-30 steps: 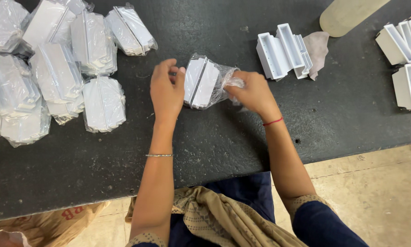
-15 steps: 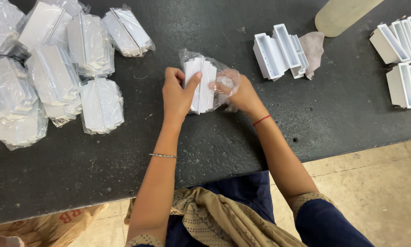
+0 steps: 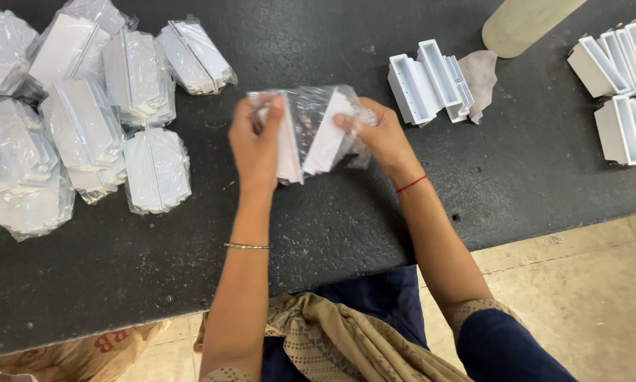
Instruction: The person wraps white plastic components in clear plastic bags by hand. They pick up a component, place it into a bag, seal the bag, and set it aside, repeating this process for multiple items.
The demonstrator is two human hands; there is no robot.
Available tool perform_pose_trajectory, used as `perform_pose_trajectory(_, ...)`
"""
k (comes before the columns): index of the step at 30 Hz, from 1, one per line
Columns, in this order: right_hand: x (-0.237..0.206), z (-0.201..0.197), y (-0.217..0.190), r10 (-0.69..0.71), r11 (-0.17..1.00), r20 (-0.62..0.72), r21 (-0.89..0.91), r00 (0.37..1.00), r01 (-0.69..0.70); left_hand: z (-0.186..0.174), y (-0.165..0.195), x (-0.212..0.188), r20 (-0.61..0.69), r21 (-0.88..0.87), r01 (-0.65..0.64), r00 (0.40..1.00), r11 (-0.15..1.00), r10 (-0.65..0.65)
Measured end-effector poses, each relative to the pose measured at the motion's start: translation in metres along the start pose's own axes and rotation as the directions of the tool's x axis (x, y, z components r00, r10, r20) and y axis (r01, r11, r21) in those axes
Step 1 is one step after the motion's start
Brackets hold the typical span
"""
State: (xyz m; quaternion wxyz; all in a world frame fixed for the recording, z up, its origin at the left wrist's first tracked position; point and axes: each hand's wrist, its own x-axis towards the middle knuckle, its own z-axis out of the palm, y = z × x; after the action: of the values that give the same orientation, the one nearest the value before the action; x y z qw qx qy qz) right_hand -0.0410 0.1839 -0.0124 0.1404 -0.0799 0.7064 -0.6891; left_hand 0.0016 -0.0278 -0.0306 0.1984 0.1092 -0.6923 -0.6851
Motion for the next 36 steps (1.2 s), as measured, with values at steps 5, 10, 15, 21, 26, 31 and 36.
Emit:
perform_pose_trajectory(5, 0.006, -0.021, 0.01, -0.032, 0.982, -0.181, 0.176, 0.983, 0.064, -0.026, -0.017, 0.016, -0.162, -0.004, -0.145, 0.976, 0.989, 0.142)
perform_pose_trajectory(10, 0.012, -0.027, 0.016, -0.247, 0.963, -0.353, 0.014, 0.902, 0.27, -0.038, -0.018, 0.023, -0.192, -0.277, -0.061, 0.981, 0.959, 0.007)
perform_pose_trajectory(15, -0.007, -0.019, 0.006, -0.38, 0.905, -0.415, -0.353, 0.826, 0.239, -0.033, -0.012, 0.019, -0.134, -0.341, -0.052, 0.991, 0.939, 0.006)
perform_pose_trajectory(21, -0.051, -0.016, -0.006, -0.577, 0.611, -0.25, -0.763, 0.778, 0.209, -0.033, -0.012, 0.018, -0.135, -0.343, -0.023, 0.991, 0.939, -0.025)
perform_pose_trajectory(26, -0.076, -0.02, -0.004, -0.561, 0.505, -0.187, -0.85, 0.806, 0.154, -0.036, -0.02, 0.02, -0.136, -0.377, -0.022, 0.99, 0.926, -0.032)
perform_pose_trajectory(31, -0.07, -0.026, 0.001, -0.529, 0.442, -0.22, -0.896, 0.819, 0.045, -0.038, -0.029, 0.023, -0.066, -0.537, 0.057, 0.992, 0.841, -0.109)
perform_pose_trajectory(36, -0.046, -0.036, 0.011, -0.497, 0.385, -0.247, -0.922, 0.832, -0.044, -0.032, -0.032, 0.025, 0.028, -0.68, 0.157, 0.982, 0.716, -0.188)
